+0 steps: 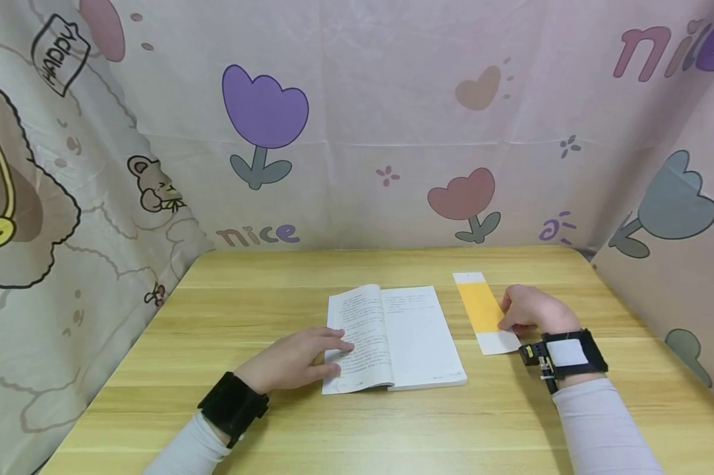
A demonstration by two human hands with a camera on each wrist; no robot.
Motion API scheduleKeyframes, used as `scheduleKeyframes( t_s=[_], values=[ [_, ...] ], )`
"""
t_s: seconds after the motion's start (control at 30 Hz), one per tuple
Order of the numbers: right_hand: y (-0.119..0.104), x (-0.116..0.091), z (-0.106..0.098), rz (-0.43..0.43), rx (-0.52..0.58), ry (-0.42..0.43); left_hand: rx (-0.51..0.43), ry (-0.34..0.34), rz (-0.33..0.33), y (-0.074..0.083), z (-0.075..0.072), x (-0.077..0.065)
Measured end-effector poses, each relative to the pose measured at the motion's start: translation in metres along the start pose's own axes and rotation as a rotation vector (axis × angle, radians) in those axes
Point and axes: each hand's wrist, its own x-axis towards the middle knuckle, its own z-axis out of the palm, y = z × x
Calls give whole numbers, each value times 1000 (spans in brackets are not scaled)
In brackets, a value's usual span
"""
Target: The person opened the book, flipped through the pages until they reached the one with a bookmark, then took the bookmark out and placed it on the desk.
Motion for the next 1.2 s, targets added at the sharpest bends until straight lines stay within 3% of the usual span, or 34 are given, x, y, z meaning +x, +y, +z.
scheduleKeyframes(
  t_s=[1.2],
  values=[
    [-5, -9, -3, 34, -129, 24, 4, 0, -11, 0, -3, 0]
  ],
)
